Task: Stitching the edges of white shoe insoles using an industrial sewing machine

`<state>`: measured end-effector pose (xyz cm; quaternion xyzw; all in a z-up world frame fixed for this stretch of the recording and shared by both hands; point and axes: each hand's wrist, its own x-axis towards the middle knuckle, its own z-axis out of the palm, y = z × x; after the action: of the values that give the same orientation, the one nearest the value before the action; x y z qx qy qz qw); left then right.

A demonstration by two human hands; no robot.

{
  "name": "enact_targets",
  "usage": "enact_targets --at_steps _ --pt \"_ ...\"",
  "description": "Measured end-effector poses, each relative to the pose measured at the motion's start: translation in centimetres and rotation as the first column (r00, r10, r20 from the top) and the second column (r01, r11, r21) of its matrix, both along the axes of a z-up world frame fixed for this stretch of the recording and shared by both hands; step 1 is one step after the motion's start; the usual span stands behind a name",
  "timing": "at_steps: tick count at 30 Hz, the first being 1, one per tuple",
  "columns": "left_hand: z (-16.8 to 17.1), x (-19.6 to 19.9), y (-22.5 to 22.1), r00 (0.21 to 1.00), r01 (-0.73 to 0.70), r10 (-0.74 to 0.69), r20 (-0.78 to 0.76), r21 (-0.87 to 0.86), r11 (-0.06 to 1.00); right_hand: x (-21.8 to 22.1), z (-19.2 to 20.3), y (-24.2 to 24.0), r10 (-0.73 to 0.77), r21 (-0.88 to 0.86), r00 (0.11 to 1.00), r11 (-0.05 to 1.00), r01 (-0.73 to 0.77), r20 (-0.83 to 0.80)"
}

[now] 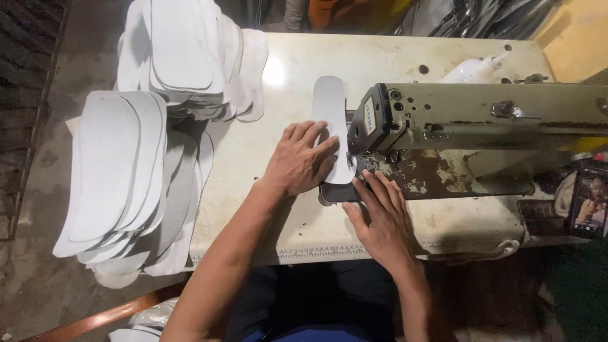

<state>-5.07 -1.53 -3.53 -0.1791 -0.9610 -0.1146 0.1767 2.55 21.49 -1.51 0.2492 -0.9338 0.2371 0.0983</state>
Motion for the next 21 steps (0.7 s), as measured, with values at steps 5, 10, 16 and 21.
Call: enact_targets --at_steps 5,10,16,21 --pt "-1.6 -0.2 0.3 0.993 0.034 -0.034 0.116 0.008 0.999 0.0 -1.2 -0.5 -0.045 0.026 0.987 0.998 0.049 -0.153" --pt "-0.8 0.1 0.4 0.992 0.008 -0.007 0.128 -0.006 1.0 0.0 -1.2 -0.6 -0.041 -0.012 0.984 0.999 0.04 -0.173" --pt "-0.5 0.3 0.5 0.985 -0.032 0.034 0.171 -0.012 0.999 0.0 -1.8 -0.5 -0.047 -0.027 0.982 0.999 0.043 -0.182" --pt "-0.6 0.5 0.6 0.986 -0.057 0.058 0.158 -0.011 0.998 0.1 -1.8 -0.5 -0.055 -0.019 0.984 0.998 0.053 -0.171"
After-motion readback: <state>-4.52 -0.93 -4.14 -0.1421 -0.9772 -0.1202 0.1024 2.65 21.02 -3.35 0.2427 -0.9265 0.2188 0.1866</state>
